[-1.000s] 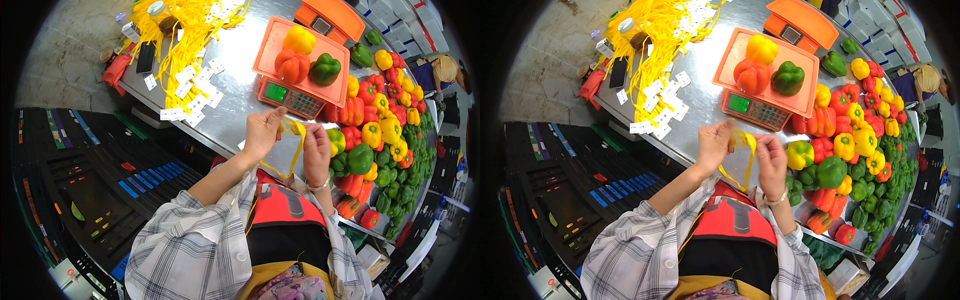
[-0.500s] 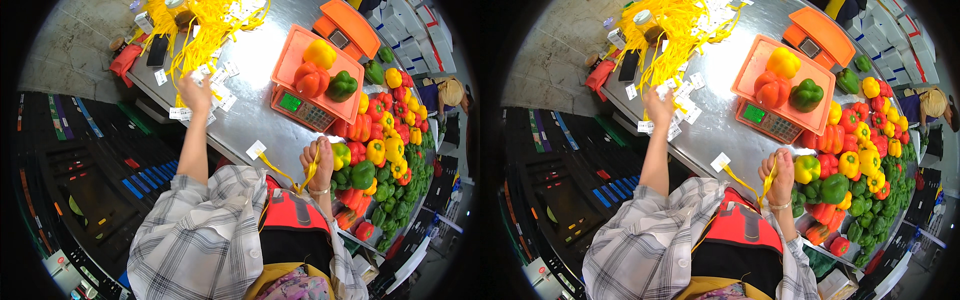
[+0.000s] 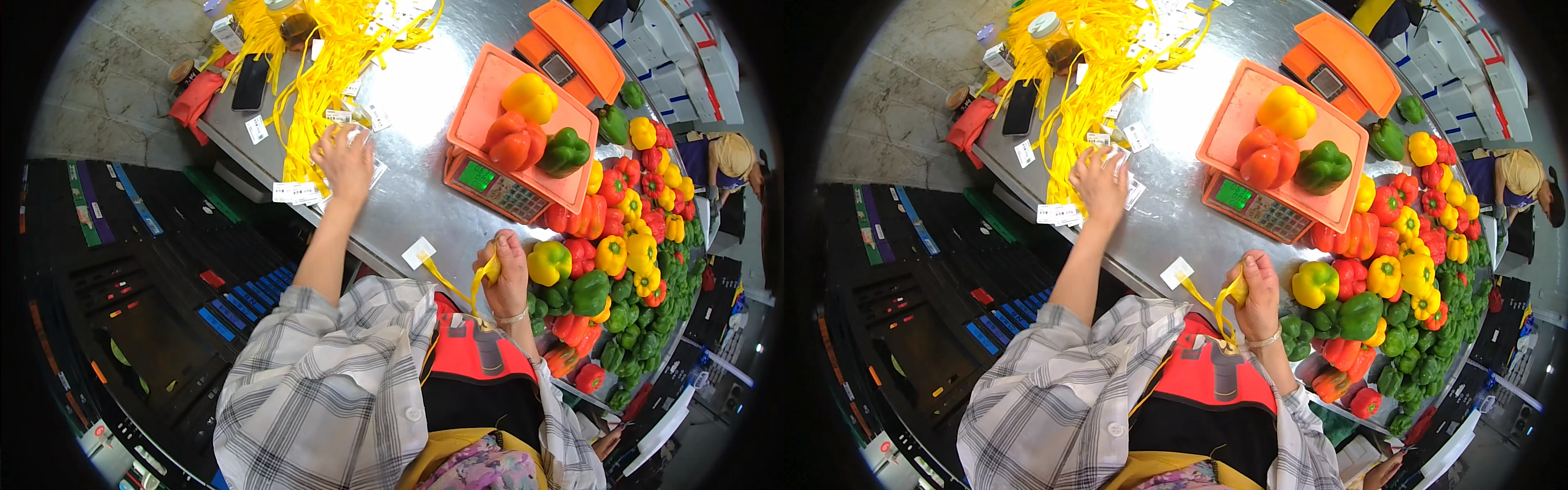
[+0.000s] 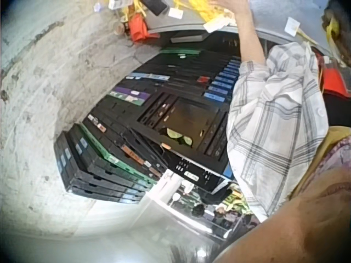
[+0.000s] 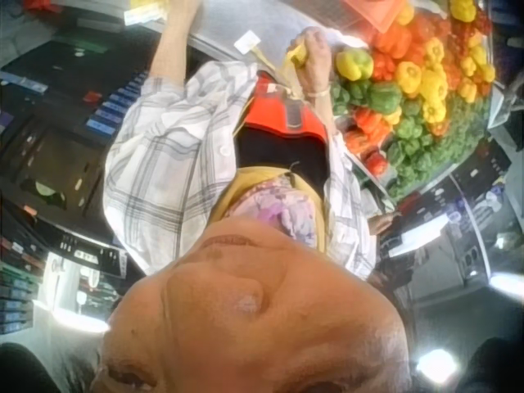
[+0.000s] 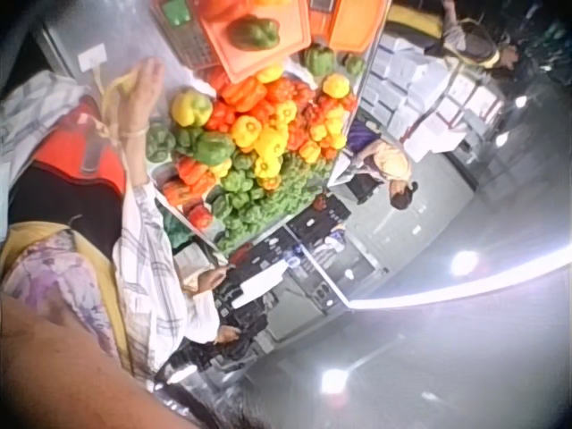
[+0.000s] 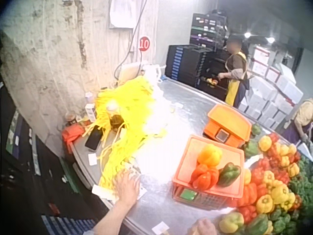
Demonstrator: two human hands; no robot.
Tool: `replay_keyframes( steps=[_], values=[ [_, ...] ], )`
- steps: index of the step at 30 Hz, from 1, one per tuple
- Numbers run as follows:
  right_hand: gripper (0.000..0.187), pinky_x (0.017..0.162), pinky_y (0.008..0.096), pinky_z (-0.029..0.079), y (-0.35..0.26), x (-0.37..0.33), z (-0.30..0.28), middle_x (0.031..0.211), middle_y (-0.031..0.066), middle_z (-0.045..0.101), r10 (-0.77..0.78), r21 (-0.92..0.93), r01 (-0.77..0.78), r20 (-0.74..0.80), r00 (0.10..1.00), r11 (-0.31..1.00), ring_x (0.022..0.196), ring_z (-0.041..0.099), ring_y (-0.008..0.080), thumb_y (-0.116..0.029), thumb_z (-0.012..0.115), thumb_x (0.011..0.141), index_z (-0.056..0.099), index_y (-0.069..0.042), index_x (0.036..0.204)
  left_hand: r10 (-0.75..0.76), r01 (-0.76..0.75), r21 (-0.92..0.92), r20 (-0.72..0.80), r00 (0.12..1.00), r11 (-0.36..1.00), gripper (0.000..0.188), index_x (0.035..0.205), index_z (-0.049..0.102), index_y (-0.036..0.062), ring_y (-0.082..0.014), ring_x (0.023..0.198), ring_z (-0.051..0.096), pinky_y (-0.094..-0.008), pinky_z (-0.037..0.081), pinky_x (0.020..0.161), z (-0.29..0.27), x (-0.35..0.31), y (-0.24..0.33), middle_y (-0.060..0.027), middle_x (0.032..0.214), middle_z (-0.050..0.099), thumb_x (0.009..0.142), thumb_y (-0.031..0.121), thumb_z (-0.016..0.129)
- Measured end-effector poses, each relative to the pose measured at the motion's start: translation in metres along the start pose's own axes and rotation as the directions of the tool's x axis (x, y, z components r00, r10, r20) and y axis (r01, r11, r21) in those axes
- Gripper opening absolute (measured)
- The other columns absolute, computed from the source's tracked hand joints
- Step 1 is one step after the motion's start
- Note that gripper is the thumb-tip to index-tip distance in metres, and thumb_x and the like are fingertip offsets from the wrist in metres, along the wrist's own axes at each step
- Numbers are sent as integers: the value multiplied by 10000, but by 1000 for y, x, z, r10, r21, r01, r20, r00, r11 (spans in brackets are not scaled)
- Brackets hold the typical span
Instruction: The person selects bell peppers from a pile, places them into a mesh bag, and secures the top with a plastic tie and a label.
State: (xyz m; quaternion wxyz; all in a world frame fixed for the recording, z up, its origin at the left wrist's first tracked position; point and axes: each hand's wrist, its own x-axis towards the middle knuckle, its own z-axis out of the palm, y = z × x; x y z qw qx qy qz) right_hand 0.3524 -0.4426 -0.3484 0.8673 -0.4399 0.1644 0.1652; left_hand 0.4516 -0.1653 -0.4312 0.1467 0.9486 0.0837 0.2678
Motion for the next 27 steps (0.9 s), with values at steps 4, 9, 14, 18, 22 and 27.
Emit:
replay_keyframes(
  steps=[4,9,14,18,22,27],
  values=[
    [97,560,198,393,-11,10,-9,769,-9,538,-138,-268,132,-6,990,954,645,486,60,-181,522,991,486,-92,977,227,177,-827,342,912,533,330,1108,651,63,-249,1020,601,-343,483,903,-52,-24,106,-101,1081,635,800,-54,649],
    [82,579,227,452,-14,10,-5,719,29,573,-584,-753,434,83,808,494,663,554,68,-71,612,923,556,-26,963,344,816,-578,771,537,22,240,1118,598,-65,-131,952,635,-283,522,867,-74,-52,158,-89,1043,657,893,16,627],
    [142,595,251,473,-28,5,-10,719,51,580,-707,-863,451,171,686,228,656,573,89,-57,688,861,578,-13,940,357,864,-495,827,435,92,207,1029,627,-31,-87,814,605,-248,511,735,-82,-60,166,-42,888,653,897,123,665],
    [183,542,203,423,-41,3,-11,721,31,571,-560,-575,457,-1,829,679,619,541,76,-40,687,864,529,-52,956,403,857,-507,806,433,94,198,880,618,16,-53,708,537,-211,452,649,-87,-60,162,1,787,613,901,202,682],
    [139,415,178,322,-56,3,-11,690,-12,469,-251,217,243,11,968,945,488,394,55,-150,599,951,493,-82,1010,418,810,-558,789,449,183,212,870,591,73,-60,772,560,-234,470,705,-96,-50,165,10,830,614,930,270,643],
    [198,330,186,211,-67,-23,-10,665,-43,396,78,256,-204,429,900,945,395,255,31,-172,576,960,470,-91,1106,490,840,-324,698,523,-435,184,935,545,94,-108,827,612,-273,505,770,-98,-18,166,-23,904,631,928,253,638]
  ],
)
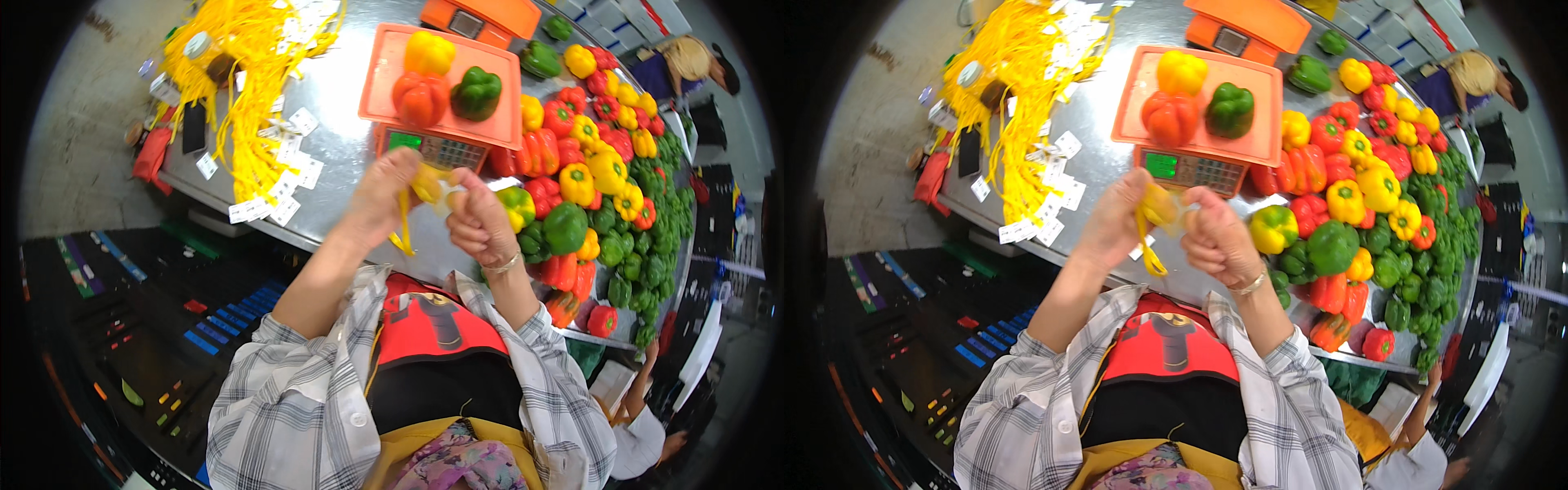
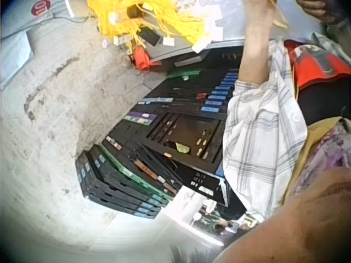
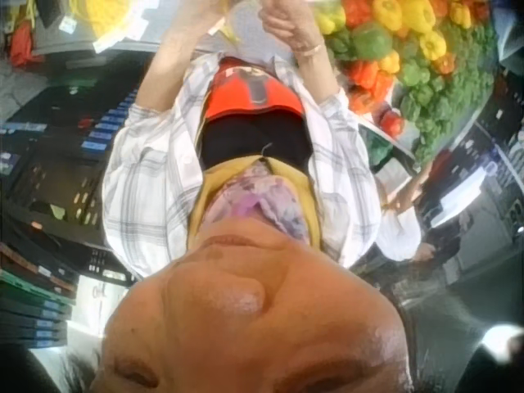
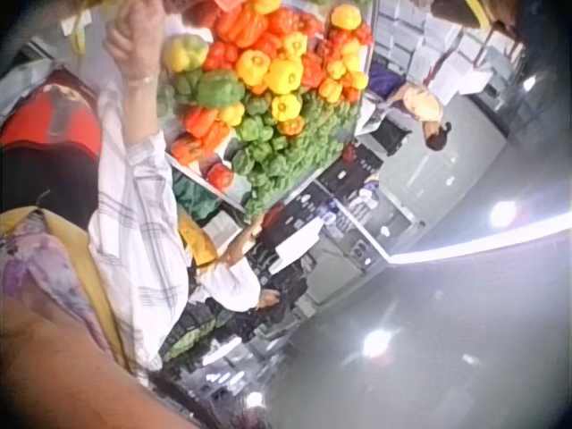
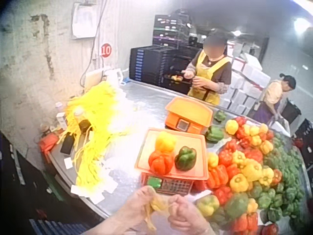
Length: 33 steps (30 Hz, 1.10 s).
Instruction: The person selects bell peppers from a pile, places them into a mesh bag, and secures the top with a plastic tie and a label.
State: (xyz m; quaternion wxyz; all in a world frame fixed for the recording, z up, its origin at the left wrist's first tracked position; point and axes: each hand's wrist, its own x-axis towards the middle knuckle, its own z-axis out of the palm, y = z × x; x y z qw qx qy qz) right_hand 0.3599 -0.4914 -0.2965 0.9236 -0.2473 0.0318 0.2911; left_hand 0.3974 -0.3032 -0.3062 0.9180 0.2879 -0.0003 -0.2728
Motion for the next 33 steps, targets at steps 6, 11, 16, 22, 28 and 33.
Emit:
replay_keyframes(
  steps=[6,11,16,22,28,33],
  values=[
    [588,774,287,491,-9,-2,-3,1091,69,570,-86,-468,152,160,983,871,882,587,141,-183,622,917,332,-15,1401,75,-75,50,15,997,996,158,911,519,125,-133,840,621,-289,505,758,-3,13,19,-23,904,633,901,175,669],
    [877,1036,446,358,-33,-41,-14,1537,92,263,-256,-336,283,124,959,898,1312,388,259,-671,366,915,155,-69,1518,72,-72,-8,30,997,997,92,961,534,109,-141,847,578,-289,472,709,-18,17,30,-77,1035,616,924,135,614],
    [819,1028,478,363,-40,-158,-17,1493,206,308,-337,-423,346,98,936,838,1275,435,346,-621,379,940,97,-130,1531,-97,96,16,153,983,995,125,958,472,113,-175,977,535,-344,444,873,-8,22,26,-65,1013,542,911,68,578],
    [603,933,535,429,153,-410,-141,1289,196,515,13,-358,-502,-804,594,787,1161,523,411,-415,579,875,348,-234,1402,-314,293,136,172,934,946,225,1024,447,101,-171,919,537,-341,453,884,11,28,-17,-50,996,514,878,89,617],
    [398,770,394,526,99,-318,-82,1007,114,671,-789,-594,-792,-551,271,142,923,653,236,-261,677,828,603,-129,1196,-434,322,382,257,863,866,230,862,395,124,-118,780,570,-268,474,719,50,43,-60,-104,969,634,909,93,618],
    [466,874,290,456,6,-165,-43,1277,25,552,-580,-358,466,-362,730,809,1075,550,126,-348,537,979,513,-40,1328,-370,243,415,261,891,877,208,881,417,135,-123,827,575,-262,472,724,71,42,-74,-37,900,579,919,118,621]
  ],
)
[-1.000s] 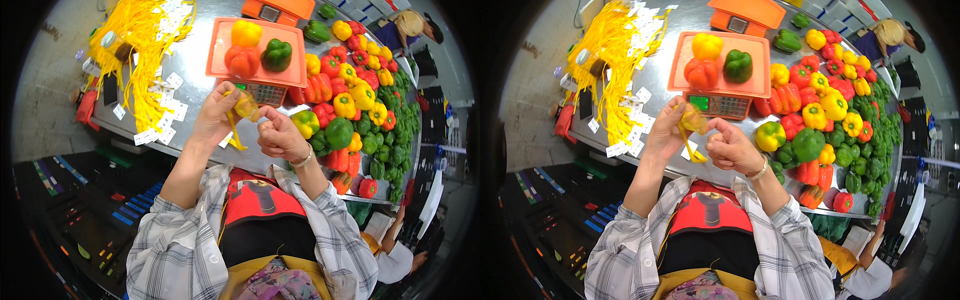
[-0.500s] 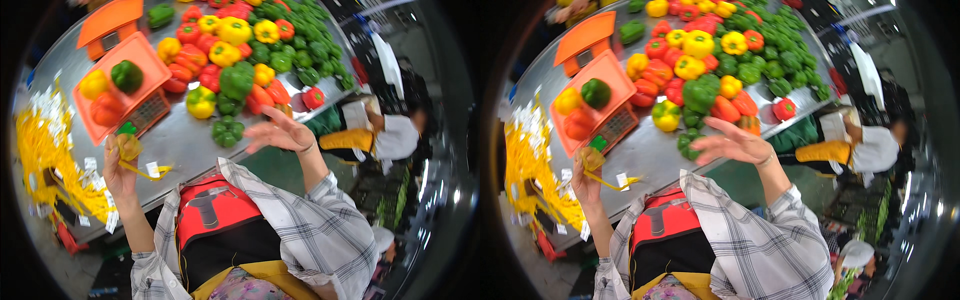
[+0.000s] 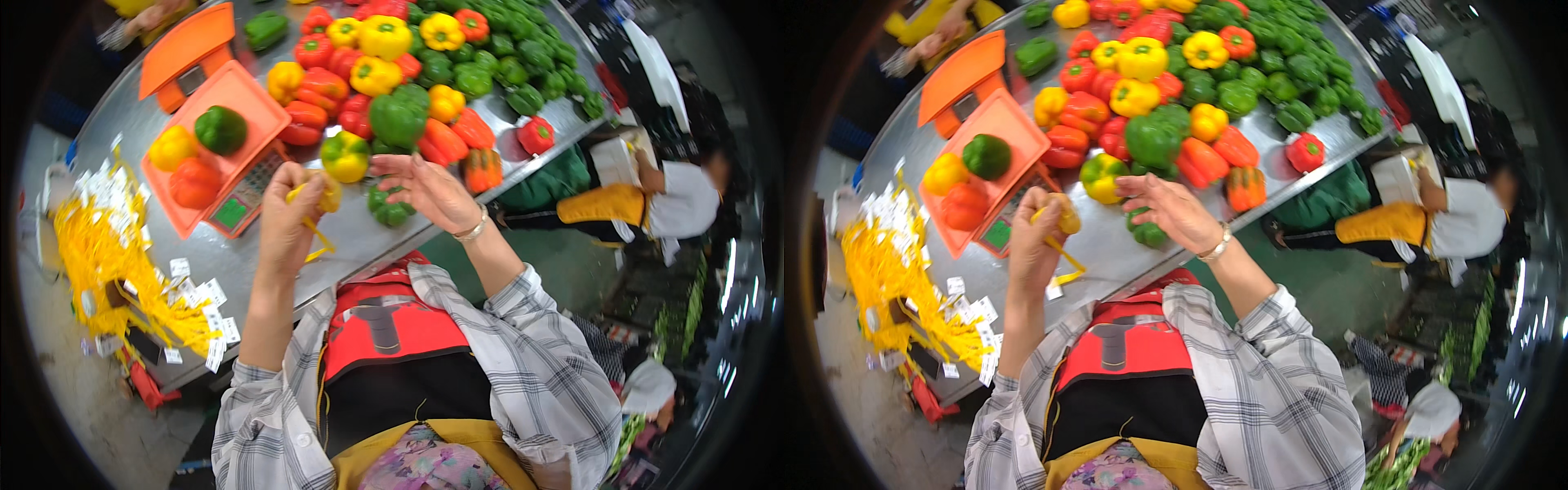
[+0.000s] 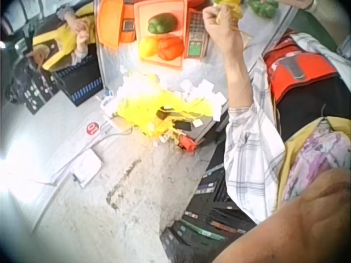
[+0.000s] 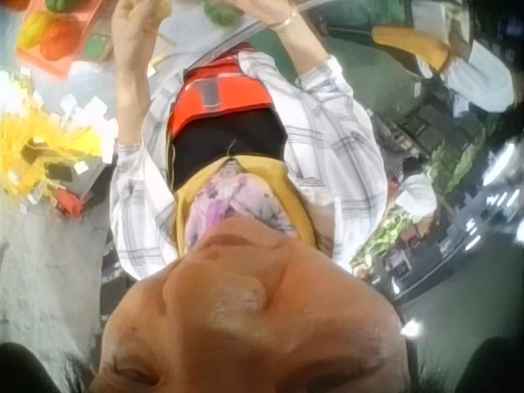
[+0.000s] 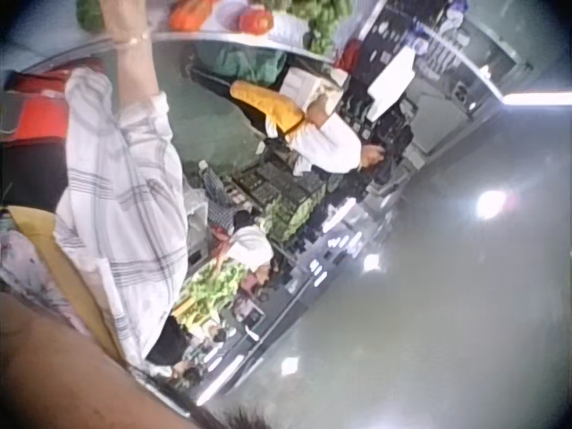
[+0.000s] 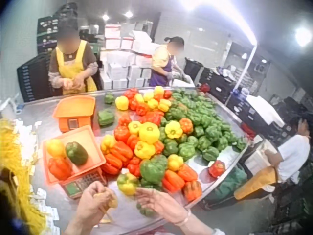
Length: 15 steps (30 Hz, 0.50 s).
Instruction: The person selects bell peppers from a pile, places them into a mesh bag, and secures the top with a plastic tie and a label.
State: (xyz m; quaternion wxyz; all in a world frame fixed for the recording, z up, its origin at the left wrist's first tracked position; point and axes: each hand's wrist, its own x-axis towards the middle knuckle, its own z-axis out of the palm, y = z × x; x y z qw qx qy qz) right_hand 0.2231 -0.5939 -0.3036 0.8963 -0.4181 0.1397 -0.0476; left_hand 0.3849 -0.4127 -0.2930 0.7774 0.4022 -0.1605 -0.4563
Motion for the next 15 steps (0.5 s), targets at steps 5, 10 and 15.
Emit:
replay_keyframes(
  steps=[5,10,15],
  values=[
    [330,830,252,468,19,62,53,1117,48,630,-33,-291,87,187,982,953,970,584,105,-234,596,954,598,-29,1212,207,-182,170,-148,967,969,185,907,447,106,-121,815,593,-264,489,723,1,-9,-3,-38,894,589,911,85,631],
    [156,775,236,479,32,86,69,957,13,642,-105,-293,183,261,960,939,843,567,62,-182,633,932,641,-40,996,105,-154,-126,-327,939,980,191,1008,489,88,-127,831,599,-276,492,741,-12,-41,10,-37,927,583,912,137,646],
    [127,709,346,576,35,108,87,887,31,613,55,203,-106,241,969,973,786,651,159,-216,490,1001,505,-90,1001,43,-75,-341,-100,994,937,375,1180,514,62,-136,727,569,-365,484,825,-31,-73,6,-17,793,574,909,279,659]
  ],
)
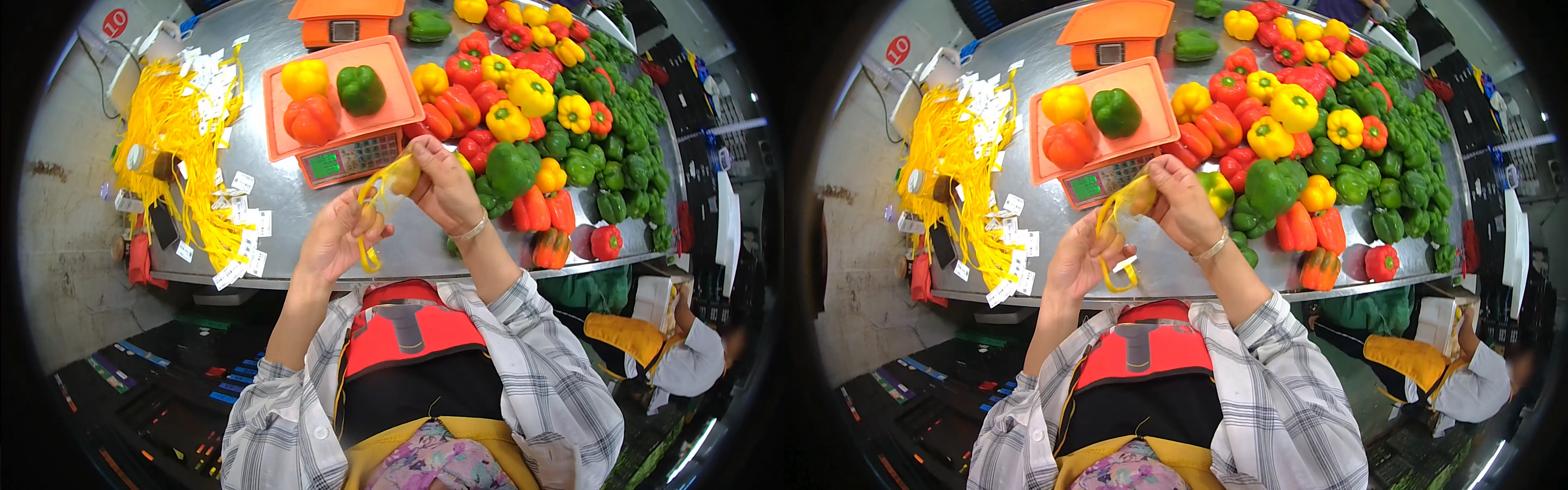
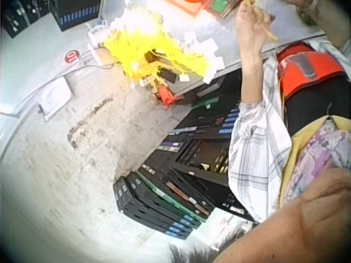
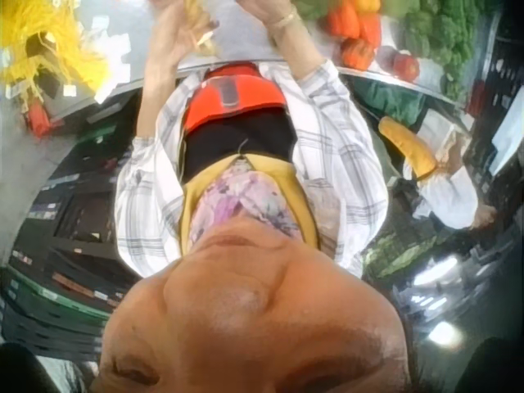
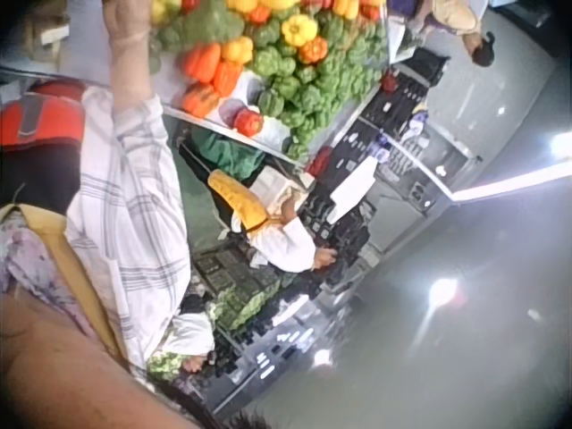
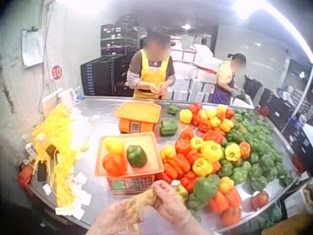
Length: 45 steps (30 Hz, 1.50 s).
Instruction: The person selects bell peppers from a pile, places them into a mesh bag, and secures the top with a plastic tie and a label.
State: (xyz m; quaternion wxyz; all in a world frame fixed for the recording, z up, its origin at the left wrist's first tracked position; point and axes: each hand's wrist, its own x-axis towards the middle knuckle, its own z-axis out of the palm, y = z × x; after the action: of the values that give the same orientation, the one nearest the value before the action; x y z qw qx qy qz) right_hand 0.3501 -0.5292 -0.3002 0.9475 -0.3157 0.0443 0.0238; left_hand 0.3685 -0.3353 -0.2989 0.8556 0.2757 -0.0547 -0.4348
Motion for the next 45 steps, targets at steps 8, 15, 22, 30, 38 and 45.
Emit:
replay_keyframes(
  steps=[8,15,22,30,38,45],
  values=[
    [122,401,189,334,-18,12,12,780,-7,569,154,59,-161,114,982,985,522,480,55,-201,531,985,529,-80,1000,-12,38,80,-304,953,996,336,1173,549,-21,-153,676,599,-320,527,763,16,6,24,-32,801,614,969,246,551],
    [108,572,265,481,3,10,13,778,46,649,-351,-778,338,162,922,529,681,630,132,-116,646,899,658,-25,956,-220,221,-29,42,975,975,360,1249,527,22,-106,583,573,-242,475,527,-11,21,15,-71,855,635,931,177,598],
    [91,569,296,491,9,5,13,764,105,660,-545,-903,412,284,789,126,640,638,198,-111,640,893,664,-31,928,167,-5,507,-276,947,862,66,924,637,33,-105,633,568,-236,472,579,-3,23,-5,-46,844,631,881,82,651],
    [119,461,190,362,4,18,13,688,-15,513,-71,-106,58,-128,989,993,524,489,62,-195,509,997,526,-79,975,331,-270,420,-78,940,866,99,886,509,68,-141,868,611,-305,509,806,0,23,3,-78,948,644,935,96,590],
    [160,371,197,201,-15,-4,29,612,-55,395,303,-70,-296,122,945,953,403,265,27,-267,525,991,485,-118,1035,380,-393,-72,-144,914,917,98,921,465,96,-187,860,647,-316,523,787,8,31,25,-89,911,645,971,130,541],
    [241,395,208,203,-10,-7,24,579,-83,409,445,-587,-269,177,878,764,450,291,6,-310,560,975,573,-74,931,393,-377,-200,48,918,904,94,931,456,103,-108,667,503,-213,454,624,-9,25,43,-1,778,500,977,131,532]
  ],
)
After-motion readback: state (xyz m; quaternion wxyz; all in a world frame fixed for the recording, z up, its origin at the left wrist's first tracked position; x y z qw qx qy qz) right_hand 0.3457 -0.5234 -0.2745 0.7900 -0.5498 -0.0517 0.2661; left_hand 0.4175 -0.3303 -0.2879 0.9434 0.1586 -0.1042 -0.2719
